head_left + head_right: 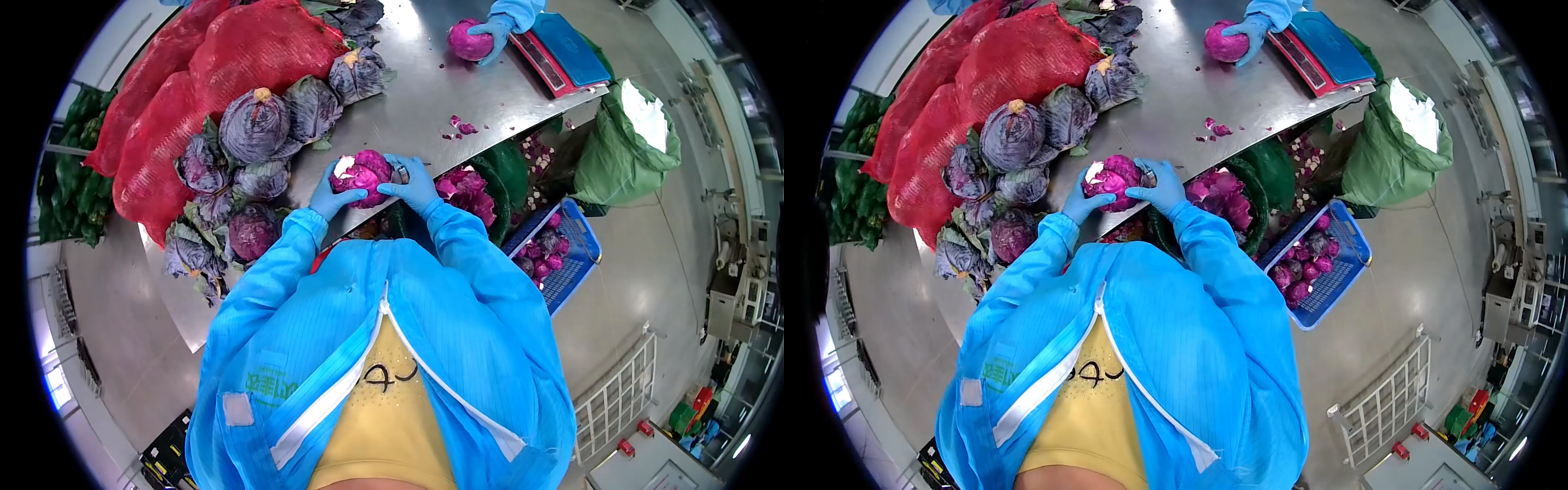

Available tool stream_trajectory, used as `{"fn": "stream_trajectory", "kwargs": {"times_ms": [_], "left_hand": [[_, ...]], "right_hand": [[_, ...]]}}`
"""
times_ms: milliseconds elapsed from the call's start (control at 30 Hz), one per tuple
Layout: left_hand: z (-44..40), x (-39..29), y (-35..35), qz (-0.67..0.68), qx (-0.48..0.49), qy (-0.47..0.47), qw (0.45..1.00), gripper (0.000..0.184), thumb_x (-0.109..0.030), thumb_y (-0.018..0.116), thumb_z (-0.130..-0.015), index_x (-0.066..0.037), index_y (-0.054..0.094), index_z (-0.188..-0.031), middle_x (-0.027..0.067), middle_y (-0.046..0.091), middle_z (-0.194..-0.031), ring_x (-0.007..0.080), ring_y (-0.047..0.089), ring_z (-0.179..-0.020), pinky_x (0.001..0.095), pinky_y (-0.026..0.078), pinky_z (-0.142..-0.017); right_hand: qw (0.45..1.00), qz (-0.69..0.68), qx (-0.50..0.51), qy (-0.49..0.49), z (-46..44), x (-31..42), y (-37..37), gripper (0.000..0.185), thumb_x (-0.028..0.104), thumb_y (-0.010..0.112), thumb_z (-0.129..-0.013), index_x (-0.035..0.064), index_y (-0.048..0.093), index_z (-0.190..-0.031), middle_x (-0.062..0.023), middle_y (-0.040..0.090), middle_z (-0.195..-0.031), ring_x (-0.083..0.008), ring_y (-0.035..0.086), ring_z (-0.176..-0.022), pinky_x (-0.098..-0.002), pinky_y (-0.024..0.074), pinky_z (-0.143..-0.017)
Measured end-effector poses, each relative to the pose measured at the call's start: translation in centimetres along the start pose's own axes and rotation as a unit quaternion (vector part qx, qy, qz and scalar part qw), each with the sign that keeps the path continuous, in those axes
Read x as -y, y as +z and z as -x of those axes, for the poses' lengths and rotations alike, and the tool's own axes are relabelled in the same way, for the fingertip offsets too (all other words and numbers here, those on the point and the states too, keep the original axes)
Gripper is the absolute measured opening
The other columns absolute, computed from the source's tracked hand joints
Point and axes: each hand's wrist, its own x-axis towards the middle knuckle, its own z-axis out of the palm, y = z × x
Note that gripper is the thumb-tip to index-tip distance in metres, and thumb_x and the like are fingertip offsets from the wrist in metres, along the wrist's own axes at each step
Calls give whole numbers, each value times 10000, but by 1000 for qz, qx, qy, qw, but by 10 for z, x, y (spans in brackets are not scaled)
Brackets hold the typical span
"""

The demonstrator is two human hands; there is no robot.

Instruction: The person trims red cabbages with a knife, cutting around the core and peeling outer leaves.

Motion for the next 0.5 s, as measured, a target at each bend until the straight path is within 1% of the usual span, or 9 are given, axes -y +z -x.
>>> {"fn": "stream_trajectory", "kwargs": {"times_ms": [67, 133, 167, 233, 267, 300, 367, 433, 500], "left_hand": [[0, 1, 0, 12, -2, -7, 1000, 981, -249, 875, -544, -16, 325, -1323, 114, 471, -1259, 215, 473, -1158, 344, 385, -994], [-1, 2, -1, 14, 0, -3, 1000, 967, -260, 869, -556, -13, 328, -1319, 113, 470, -1254, 210, 474, -1151, 342, 386, -990], [-1, 3, -1, 14, -1, -2, 1000, 967, -260, 869, -556, -13, 328, -1319, 113, 470, -1254, 210, 474, -1151, 342, 386, -990], [-1, 1, 2, -5, -3, 16, 1000, 975, -263, 868, -553, -5, 324, -1320, 117, 471, -1248, 205, 476, -1145, 340, 388, -985], [-1, 3, 3, -15, -15, 15, 1000, 971, -246, 868, -548, -6, 313, -1308, 122, 472, -1231, 211, 482, -1131, 340, 396, -978], [0, 7, 5, -15, -14, 14, 1000, 971, -246, 868, -548, -6, 313, -1308, 122, 472, -1231, 211, 482, -1131, 340, 396, -978], [0, 13, 10, -2, -30, 21, 999, 911, -211, 857, -567, -32, 315, -1277, 114, 467, -1216, 219, 491, -1114, 349, 409, -965], [3, 1, 19, 2, -43, 21, 999, 910, -195, 865, -546, -41, 305, -1247, 118, 470, -1184, 227, 501, -1090, 353, 427, -947], [8, -15, 26, 56, -48, -12, 997, 1004, -189, 885, -485, -34, 274, -1266, 124, 457, -1197, 232, 491, -1100, 353, 427, -955]], "right_hand": [[1000, -12, 11, -13, -2, -11, 1, 719, 409, 775, -637, 93, 529, -1234, -156, 533, -1091, -291, 485, -1047, -361, 380, -946], [995, -73, -12, -60, -4, -10, 1, 583, 364, 743, -696, 92, 568, -1180, -135, 569, -999, -283, 527, -977, -349, 411, -907], [995, -73, -11, -62, -3, -10, 2, 583, 364, 743, -696, 92, 568, -1180, -135, 569, -999, -283, 527, -977, -349, 411, -907], [992, 85, -89, -38, 7, 3, 5, 478, 329, 702, -752, 90, 586, -1149, -116, 591, -904, -262, 579, -837, -330, 471, -792], [979, 119, -144, -80, 12, 9, 13, 369, 287, 669, -777, 94, 595, -1081, -90, 600, -843, -255, 598, -708, -331, 495, -650], [979, 119, -145, -79, 14, 7, 14, 369, 287, 669, -777, 94, 595, -1081, -90, 600, -843, -255, 598, -708, -331, 495, -650], [929, 293, -150, -170, 16, 0, 14, 268, 231, 646, -781, 113, 577, -1012, -70, 600, -805, -259, 600, -677, -355, 485, -578], [940, 249, -160, -169, 17, 1, 10, 236, 191, 641, -765, 134, 549, -975, -57, 587, -770, -264, 598, -670, -379, 474, -555], [930, 241, -179, -210, 18, 7, 0, 236, 188, 648, -755, 134, 548, -962, -58, 575, -745, -256, 597, -664, -381, 469, -549]]}}
